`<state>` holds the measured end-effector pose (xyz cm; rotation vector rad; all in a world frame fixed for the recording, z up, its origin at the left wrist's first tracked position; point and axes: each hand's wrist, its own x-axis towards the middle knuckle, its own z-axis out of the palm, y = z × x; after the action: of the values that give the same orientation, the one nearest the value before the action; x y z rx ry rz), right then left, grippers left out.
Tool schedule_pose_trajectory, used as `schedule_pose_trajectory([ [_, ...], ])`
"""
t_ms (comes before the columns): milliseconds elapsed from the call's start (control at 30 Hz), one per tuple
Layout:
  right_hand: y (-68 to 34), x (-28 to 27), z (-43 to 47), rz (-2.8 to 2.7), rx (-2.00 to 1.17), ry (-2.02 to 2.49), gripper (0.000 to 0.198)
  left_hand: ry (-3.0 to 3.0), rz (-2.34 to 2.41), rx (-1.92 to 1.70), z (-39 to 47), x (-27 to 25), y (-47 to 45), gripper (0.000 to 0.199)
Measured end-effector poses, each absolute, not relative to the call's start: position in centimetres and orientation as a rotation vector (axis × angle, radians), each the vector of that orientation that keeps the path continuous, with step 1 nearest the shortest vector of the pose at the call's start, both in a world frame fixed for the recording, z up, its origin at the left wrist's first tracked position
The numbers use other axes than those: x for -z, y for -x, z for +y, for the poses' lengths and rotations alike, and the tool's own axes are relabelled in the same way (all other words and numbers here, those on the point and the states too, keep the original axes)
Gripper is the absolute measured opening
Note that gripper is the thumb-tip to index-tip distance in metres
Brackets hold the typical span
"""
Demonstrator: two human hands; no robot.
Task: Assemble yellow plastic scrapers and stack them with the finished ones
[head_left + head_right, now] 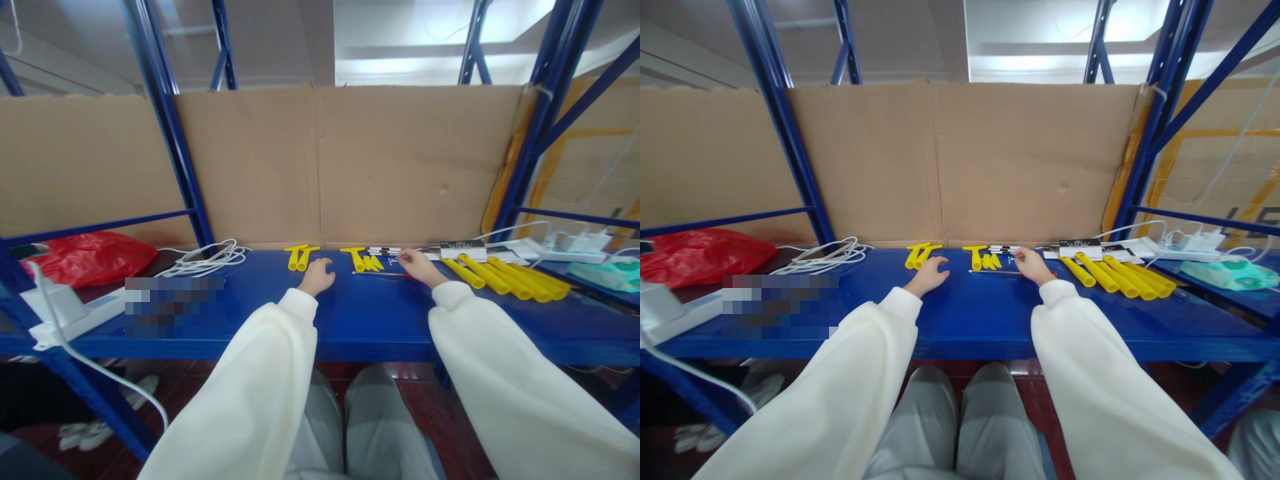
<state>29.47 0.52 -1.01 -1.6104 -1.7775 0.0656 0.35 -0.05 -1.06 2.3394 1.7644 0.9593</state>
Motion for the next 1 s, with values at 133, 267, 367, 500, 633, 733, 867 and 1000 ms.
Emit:
schedule_pose_trajectory([
  [133, -27.1, 1.1, 0.3, -2.072, 0.05, 1.546, 0.037, -2.329, 1.631, -0.801, -0.6, 0.9, -0.8, 0.045],
  [267, -23.8, 0.6, 0.1, -2.286, 0.154, 1.536, 0.044, -2.289, 1.584, -0.794, -0.8, 0.4, -0.9, 0.044],
  [367, -21.6, 0.1, -0.3, -2.374, 0.201, 1.575, 0.045, -2.266, 1.573, -0.808, -0.8, 0.3, -1.0, 0.046],
  [500, -19.3, -0.5, -1.0, -2.427, 0.273, 1.605, 0.047, -2.266, 1.551, -0.808, -0.6, 0.5, -0.9, 0.047],
  [633, -17.8, -0.5, -1.4, -2.448, 0.242, 1.592, 0.051, -2.295, 1.485, -0.827, -0.2, 1.0, -0.8, 0.052],
  [733, -17.6, 0.0, -1.1, -2.466, 0.19, 1.55, 0.054, -2.328, 1.39, -0.85, 0.1, 1.2, -0.6, 0.058],
  [867, -18.0, 0.6, -0.4, -2.486, 0.115, 1.477, 0.057, -2.339, 1.346, -0.798, 0.5, 1.4, -0.4, 0.061],
  [1000, -18.5, 0.9, -0.1, -2.467, 0.018, 1.442, 0.057, -2.385, 1.391, -0.765, 0.4, 1.4, -0.3, 0.055],
])
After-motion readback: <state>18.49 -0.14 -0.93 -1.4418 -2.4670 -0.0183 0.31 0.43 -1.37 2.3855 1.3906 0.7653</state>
